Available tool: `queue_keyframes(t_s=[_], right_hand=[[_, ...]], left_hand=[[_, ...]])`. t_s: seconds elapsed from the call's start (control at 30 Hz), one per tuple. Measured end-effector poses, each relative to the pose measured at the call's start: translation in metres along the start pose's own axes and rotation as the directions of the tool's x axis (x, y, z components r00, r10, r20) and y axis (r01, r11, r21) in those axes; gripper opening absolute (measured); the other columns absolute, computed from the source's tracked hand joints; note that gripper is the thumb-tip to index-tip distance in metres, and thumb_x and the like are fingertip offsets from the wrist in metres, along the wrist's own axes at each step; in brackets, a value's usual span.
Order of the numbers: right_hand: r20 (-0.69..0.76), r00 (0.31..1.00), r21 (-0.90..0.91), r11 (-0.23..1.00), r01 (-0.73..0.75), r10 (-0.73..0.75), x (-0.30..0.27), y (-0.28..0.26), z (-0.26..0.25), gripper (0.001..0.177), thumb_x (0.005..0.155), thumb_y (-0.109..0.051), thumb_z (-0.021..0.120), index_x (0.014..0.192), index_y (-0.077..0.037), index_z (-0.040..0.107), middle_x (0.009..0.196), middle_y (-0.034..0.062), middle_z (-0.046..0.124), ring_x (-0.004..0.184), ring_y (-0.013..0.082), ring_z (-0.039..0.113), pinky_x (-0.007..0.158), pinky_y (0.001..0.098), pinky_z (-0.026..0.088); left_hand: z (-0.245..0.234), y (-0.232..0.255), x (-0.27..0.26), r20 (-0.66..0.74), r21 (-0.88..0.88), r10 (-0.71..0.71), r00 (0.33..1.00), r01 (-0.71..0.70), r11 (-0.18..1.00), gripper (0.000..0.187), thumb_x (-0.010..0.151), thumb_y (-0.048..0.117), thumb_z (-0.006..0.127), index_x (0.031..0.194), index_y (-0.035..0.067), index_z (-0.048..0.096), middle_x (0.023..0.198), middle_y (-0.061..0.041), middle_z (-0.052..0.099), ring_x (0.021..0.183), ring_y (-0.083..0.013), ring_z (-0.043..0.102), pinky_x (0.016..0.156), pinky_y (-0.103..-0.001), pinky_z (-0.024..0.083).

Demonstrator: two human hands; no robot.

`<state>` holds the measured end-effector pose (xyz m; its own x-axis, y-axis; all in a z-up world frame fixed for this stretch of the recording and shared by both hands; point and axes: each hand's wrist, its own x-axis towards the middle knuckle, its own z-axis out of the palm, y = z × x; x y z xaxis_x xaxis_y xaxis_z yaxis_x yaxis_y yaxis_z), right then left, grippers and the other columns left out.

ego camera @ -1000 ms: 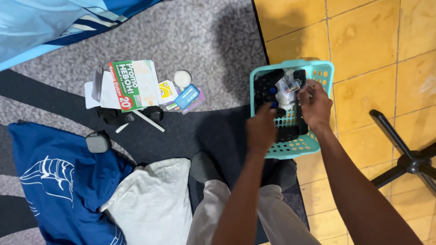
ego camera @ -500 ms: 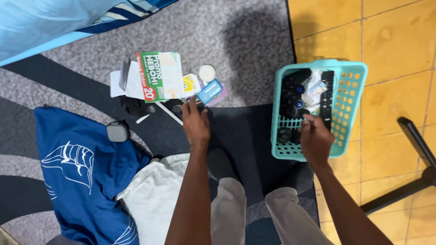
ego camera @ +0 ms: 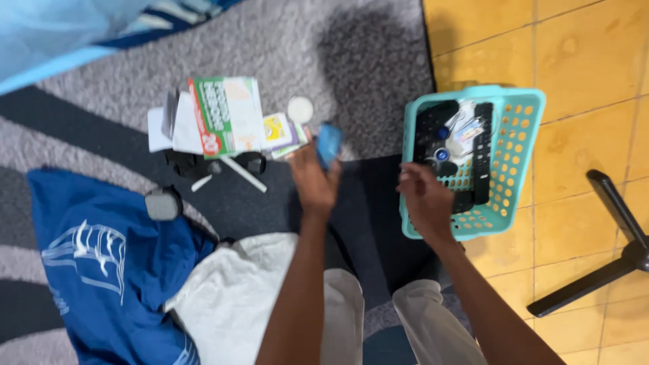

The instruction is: Picking up various small items and electronics from the floor and desk, placing them in a basket, and then carrying a thin mattress away.

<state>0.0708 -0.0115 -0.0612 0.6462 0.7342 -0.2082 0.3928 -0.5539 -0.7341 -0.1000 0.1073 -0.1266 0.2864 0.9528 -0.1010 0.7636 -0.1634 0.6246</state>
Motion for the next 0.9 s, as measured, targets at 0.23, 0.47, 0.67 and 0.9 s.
queue_keyframes(t_s=[0.23,0.47,0.67,0.9], right_hand=[[0.359,0.850,0.515,0.678,-0.525,0.385,0.007,0.014,-0.022,0.043,0.097,-0.014,0.066,0.138,-0.006,0.056,0.095,0.0007,0.070,0.080,0.0075,0.065,0.067,0.0241,0.054],[0.073,0.870,0.458,0.758,-0.464,0.488,0.032,0.109,-0.075,0.040,0.099,-0.018,0.067,0.135,-0.002,0.058,0.103,0.0053,0.068,0.091,0.0128,0.071,0.079,0.0337,0.065],[0.023,0.830,0.264,0.797,-0.543,0.558,0.073,0.117,-0.077,0.042,0.102,-0.023,0.067,0.140,-0.008,0.057,0.106,0.0049,0.071,0.088,0.0118,0.070,0.072,0.0275,0.060],[-0.154,0.876,0.152,0.887,-0.437,0.458,0.025,0.099,-0.032,0.029,0.104,-0.017,0.066,0.128,-0.001,0.068,0.087,0.0057,0.069,0.071,0.0113,0.063,0.061,0.0274,0.052]], left_hand=[[0.014,0.124,-0.056,0.131,-0.314,0.051,0.990,-0.007,0.949,0.055,0.083,0.015,0.080,0.131,-0.002,0.060,0.118,-0.023,0.061,0.111,-0.0435,0.055,0.097,-0.051,0.047],[0.023,0.135,-0.046,0.187,-0.381,0.003,0.982,0.070,0.922,0.042,0.089,0.016,0.076,0.125,-0.002,0.066,0.117,-0.022,0.065,0.111,-0.0398,0.059,0.097,-0.048,0.048],[0.033,0.003,-0.030,-0.189,-0.184,-0.026,0.982,-0.009,0.983,0.031,0.098,0.008,0.068,0.125,-0.004,0.059,0.117,-0.024,0.065,0.107,-0.0434,0.063,0.095,-0.051,0.051],[-0.026,-0.011,0.050,-0.054,-0.080,-0.233,0.971,0.229,0.970,0.062,0.086,0.003,0.074,0.144,0.006,0.050,0.133,-0.025,0.054,0.120,-0.0440,0.058,0.099,-0.051,0.050]])
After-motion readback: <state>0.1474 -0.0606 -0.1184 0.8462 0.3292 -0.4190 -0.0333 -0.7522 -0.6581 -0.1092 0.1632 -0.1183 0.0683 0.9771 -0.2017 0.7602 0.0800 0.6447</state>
